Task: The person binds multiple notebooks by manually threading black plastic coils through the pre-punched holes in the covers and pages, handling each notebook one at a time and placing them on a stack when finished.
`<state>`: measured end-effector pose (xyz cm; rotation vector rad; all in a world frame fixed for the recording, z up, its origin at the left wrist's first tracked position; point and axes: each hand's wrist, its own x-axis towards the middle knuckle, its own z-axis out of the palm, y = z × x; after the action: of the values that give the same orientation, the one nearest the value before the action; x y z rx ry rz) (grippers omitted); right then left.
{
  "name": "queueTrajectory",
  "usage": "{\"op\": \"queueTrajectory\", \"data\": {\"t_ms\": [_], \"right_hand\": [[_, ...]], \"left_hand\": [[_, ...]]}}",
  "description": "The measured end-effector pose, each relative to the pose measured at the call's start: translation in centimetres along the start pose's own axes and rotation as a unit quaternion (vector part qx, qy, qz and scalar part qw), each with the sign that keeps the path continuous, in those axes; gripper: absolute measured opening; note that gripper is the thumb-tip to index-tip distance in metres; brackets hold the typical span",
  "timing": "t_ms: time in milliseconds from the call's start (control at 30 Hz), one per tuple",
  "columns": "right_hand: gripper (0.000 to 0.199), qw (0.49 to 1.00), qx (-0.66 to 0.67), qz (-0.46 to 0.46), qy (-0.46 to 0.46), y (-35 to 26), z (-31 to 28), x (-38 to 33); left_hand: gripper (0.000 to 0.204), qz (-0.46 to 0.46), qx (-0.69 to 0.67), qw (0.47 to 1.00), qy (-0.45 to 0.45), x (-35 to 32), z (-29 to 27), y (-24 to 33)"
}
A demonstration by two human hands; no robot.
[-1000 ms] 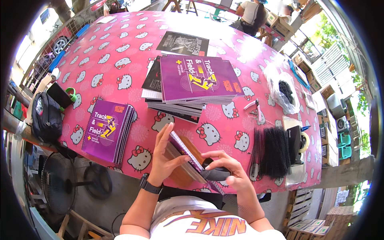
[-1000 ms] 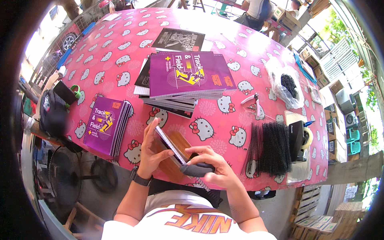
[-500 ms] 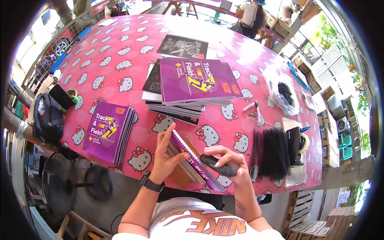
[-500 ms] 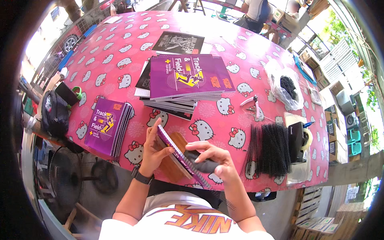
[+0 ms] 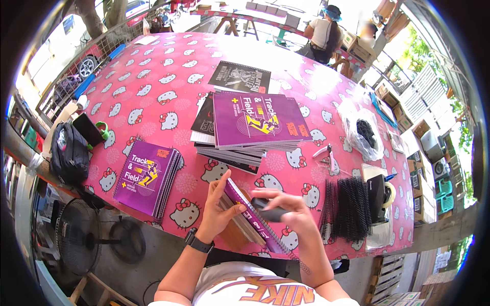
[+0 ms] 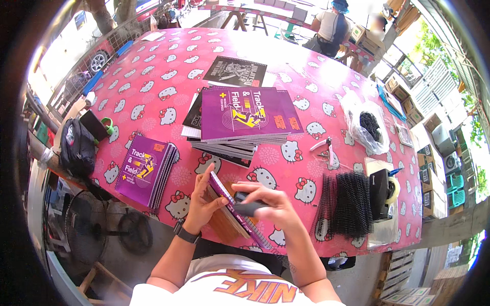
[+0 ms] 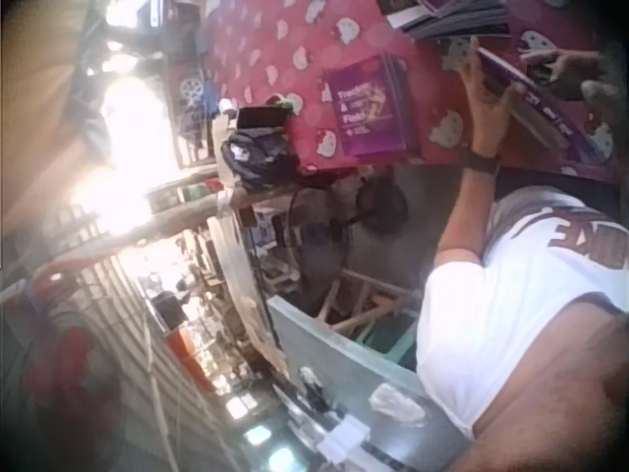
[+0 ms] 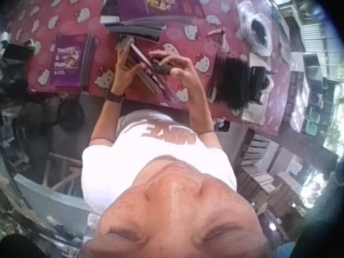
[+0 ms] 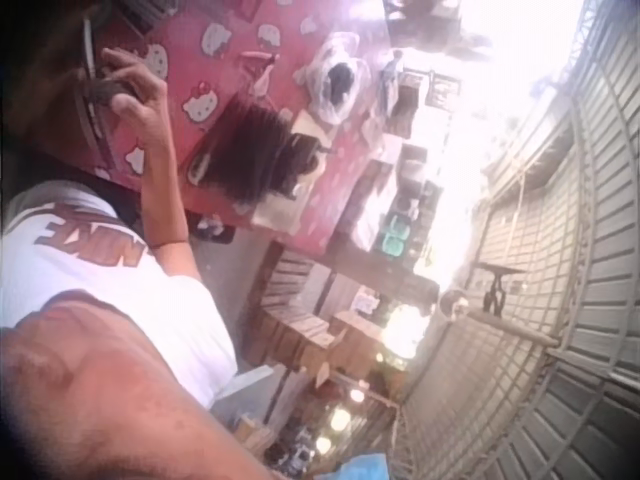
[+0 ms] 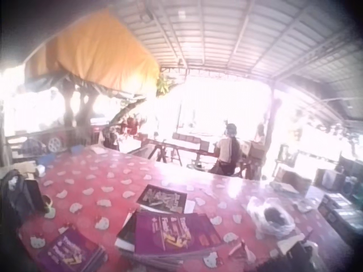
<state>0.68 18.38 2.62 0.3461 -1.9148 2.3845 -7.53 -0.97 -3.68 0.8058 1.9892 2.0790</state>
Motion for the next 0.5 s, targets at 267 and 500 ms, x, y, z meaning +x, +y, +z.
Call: {"op": "queueTrajectory", "data": {"t_ms": [267, 500], "right_hand": [[0.031, 0.999, 0.011, -0.015, 0.038, 0.7, 0.9, 1.2], [0.036, 0.998, 0.041, 0.035, 0.041, 0.9, 1.1, 2.1]], "left_hand": [[0.061, -0.054, -0.089, 0.994, 0.031, 0.2, -0.4, 0.1], [0.052, -0.043, -0.094, 0.993, 0.061, 1.3, -0.6, 0.7]]}}
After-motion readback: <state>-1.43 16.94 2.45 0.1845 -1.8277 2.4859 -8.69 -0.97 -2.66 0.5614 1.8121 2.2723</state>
